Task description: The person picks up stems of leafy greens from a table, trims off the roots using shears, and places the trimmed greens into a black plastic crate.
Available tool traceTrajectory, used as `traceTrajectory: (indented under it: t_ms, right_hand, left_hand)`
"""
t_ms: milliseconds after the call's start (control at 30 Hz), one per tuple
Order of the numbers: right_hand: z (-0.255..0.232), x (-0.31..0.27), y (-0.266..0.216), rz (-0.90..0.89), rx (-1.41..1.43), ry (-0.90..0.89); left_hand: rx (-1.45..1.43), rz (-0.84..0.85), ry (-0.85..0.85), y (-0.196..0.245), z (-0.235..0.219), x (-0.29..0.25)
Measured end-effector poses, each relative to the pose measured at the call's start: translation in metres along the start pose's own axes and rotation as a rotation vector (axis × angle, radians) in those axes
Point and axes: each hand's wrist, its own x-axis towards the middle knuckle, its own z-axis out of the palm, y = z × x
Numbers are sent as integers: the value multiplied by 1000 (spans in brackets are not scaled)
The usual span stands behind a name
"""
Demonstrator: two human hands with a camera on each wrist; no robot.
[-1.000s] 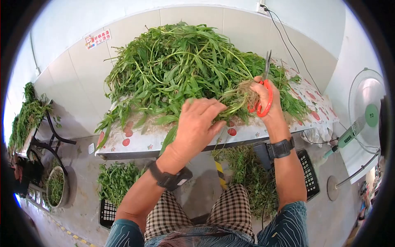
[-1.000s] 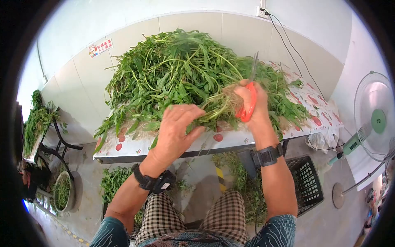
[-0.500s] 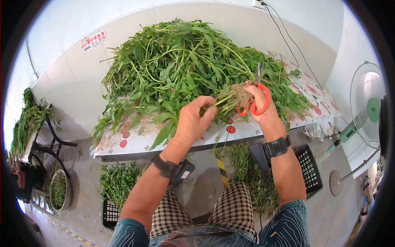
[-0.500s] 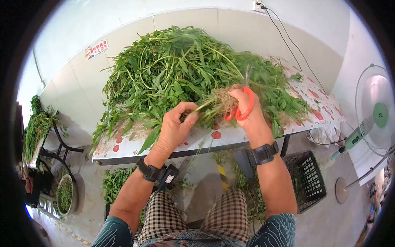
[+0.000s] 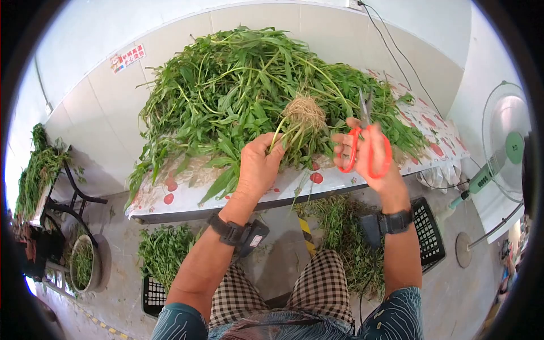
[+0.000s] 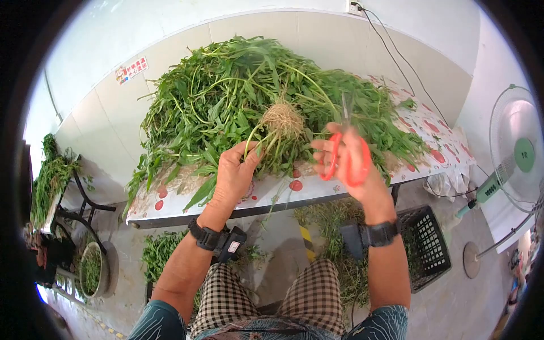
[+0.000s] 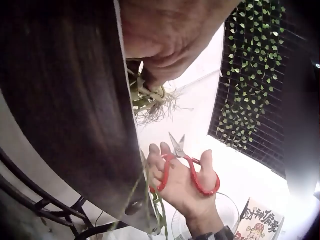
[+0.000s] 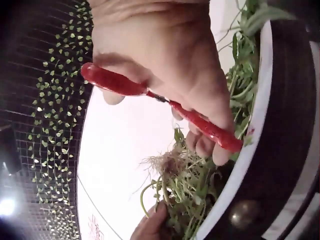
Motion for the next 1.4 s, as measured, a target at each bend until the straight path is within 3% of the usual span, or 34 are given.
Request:
traceTrajectory:
  t_ms: [33,167,267,600,700,1000,1400]
  right_hand:
    - [-5,-8,-1,-19,6,-30]
    - [-33,-31,1,-45,-136,-542]
    - [-23,-53,-2,248,-388,-445]
    - [-7,-39,9,352,-668,-498]
    - [-8,-32,15,348,-447,-443]
    - [5,-32,-2,183,-757,-438]
    - [-2,-38,6,118,-631,-344]
  left_hand:
    - [-16,-29,-22,3,0,0]
    - [-23,-7,-30,1,1,2]
    - [-56,-69,-52,2,0,2]
    - [-237,-147,-164,3,-2,-1]
    - [-215,-147,-223,3,-1,-2]
    - [-181,-182,-331,10,-6,-3]
    - [-143,-194,-374,12,-5,-3]
